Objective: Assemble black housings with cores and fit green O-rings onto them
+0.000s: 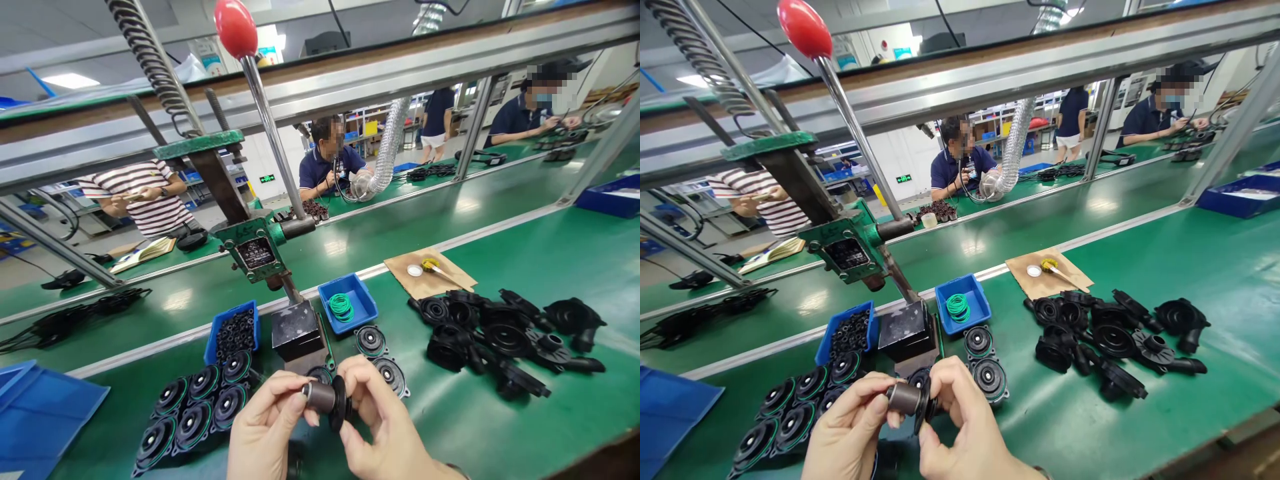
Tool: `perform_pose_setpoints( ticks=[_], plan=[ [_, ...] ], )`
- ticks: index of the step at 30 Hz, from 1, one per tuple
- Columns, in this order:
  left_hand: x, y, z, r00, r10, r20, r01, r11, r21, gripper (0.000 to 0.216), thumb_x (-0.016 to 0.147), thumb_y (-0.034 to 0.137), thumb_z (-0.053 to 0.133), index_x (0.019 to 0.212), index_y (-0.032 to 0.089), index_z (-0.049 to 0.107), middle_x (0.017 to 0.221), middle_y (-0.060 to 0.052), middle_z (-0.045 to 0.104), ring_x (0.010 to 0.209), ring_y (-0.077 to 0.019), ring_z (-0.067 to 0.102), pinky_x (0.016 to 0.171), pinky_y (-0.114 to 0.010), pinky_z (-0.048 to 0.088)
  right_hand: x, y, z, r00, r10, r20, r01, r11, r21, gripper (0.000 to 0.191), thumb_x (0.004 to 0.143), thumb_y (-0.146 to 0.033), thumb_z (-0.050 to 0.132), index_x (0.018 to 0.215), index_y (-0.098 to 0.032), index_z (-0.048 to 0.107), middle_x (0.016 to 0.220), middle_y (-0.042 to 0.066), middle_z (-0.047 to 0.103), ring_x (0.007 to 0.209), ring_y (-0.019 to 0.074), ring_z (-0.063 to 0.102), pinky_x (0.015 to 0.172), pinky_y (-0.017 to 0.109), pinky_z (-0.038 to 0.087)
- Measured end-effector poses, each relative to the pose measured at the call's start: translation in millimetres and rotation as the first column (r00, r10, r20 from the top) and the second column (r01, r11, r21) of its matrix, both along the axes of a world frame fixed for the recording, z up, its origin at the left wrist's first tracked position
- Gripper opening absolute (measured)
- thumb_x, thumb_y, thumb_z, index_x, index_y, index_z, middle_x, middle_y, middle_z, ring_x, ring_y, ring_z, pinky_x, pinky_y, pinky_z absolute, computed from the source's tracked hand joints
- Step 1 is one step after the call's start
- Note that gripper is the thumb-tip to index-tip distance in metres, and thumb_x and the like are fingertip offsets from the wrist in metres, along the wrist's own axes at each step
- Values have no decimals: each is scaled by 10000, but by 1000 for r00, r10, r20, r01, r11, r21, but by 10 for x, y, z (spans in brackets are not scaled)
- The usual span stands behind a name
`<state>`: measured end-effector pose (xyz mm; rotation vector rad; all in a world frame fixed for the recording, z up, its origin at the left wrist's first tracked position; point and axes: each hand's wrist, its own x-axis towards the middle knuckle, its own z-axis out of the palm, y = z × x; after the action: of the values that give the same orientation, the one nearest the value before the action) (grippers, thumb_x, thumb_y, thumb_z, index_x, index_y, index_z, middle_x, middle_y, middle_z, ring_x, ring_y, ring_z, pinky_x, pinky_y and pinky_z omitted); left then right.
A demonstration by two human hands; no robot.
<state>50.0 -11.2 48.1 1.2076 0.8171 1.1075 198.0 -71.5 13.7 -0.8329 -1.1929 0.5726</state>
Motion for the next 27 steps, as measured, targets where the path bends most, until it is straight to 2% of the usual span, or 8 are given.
perform_pose_setpoints(
  ticks=[4, 6, 8, 11, 13, 17, 22, 27],
  plan=[
    [8, -26, -50, 997, 77, -4, -77, 997, -32, 249, 691, 382, 903, 820, 199, 794, 766, -19, 669, 557, -112, 611, 596, -210, 544, 150, -13, -11, 786, -362, 502, 196, 915, 352, 438, 688, -21, 564, 1075, -214, 498, 967, 107, 529, 901, 233, 585, 739, 344, 589],
    [19, -40, -70, 996, 90, -12, -91, 994, -68, 272, 695, 399, 900, 836, 193, 792, 722, -20, 667, 566, -119, 607, 602, -209, 543, 216, -22, -12, 666, -431, 609, 151, 877, 456, 433, 688, -9, 565, 1080, -190, 523, 965, 130, 545, 929, 261, 587, 760, 386, 598],
    [34, -48, -76, 995, 96, -16, -97, 993, -73, 281, 703, 405, 895, 844, 188, 786, 713, -18, 660, 569, -116, 599, 600, -202, 540, 237, -28, 2, 680, -395, 618, 131, 894, 428, 438, 684, -1, 580, 1075, -193, 540, 982, 129, 558, 934, 258, 592, 786, 394, 595],
    [55, -47, -54, 994, 104, -26, -104, 995, 9, 250, 732, 387, 877, 844, 188, 774, 812, -19, 656, 571, -97, 588, 589, -187, 536, 202, -28, 73, 939, -125, 319, 95, 990, 109, 382, 683, -19, 625, 984, -233, 527, 972, 69, 540, 881, 195, 589, 764, 315, 569],
    [62, -42, -27, 995, 92, -48, -87, 992, 88, 197, 780, 358, 843, 851, 192, 764, 876, -21, 644, 572, -89, 586, 580, -181, 536, 180, -25, 142, 981, 143, -130, -163, 974, -160, 303, 729, -110, 680, 916, -237, 478, 931, 31, 530, 805, 152, 583, 701, 267, 537],
    [72, -16, 44, 990, 10, -139, 22, 974, 226, 92, 883, 294, 740, 886, 202, 742, 928, -30, 635, 581, -97, 601, 574, -196, 547, 238, -17, 228, 559, 332, -760, -718, 652, -243, 348, 756, -272, 706, 937, -219, 413, 841, 13, 604, 635, 109, 594, 603, 226, 488],
    [108, 76, 131, 950, -168, -262, 250, 915, 318, 85, 956, 231, 631, 949, 247, 714, 953, -25, 617, 628, -111, 619, 555, -195, 545, 406, -17, 188, 407, 331, -851, -828, 528, -191, 338, 729, -255, 635, 968, -198, 404, 745, 44, 662, 576, 121, 632, 560, 210, 489],
    [155, 182, 218, 884, -230, -406, 412, 794, 447, 190, 990, 166, 537, 1055, 281, 674, 1027, -30, 587, 655, -109, 627, 592, -205, 553, 562, -25, 212, 488, 349, -800, -774, 598, -211, 343, 701, -198, 682, 935, -195, 431, 792, 20, 672, 555, 105, 624, 550, 221, 515]
  ],
)
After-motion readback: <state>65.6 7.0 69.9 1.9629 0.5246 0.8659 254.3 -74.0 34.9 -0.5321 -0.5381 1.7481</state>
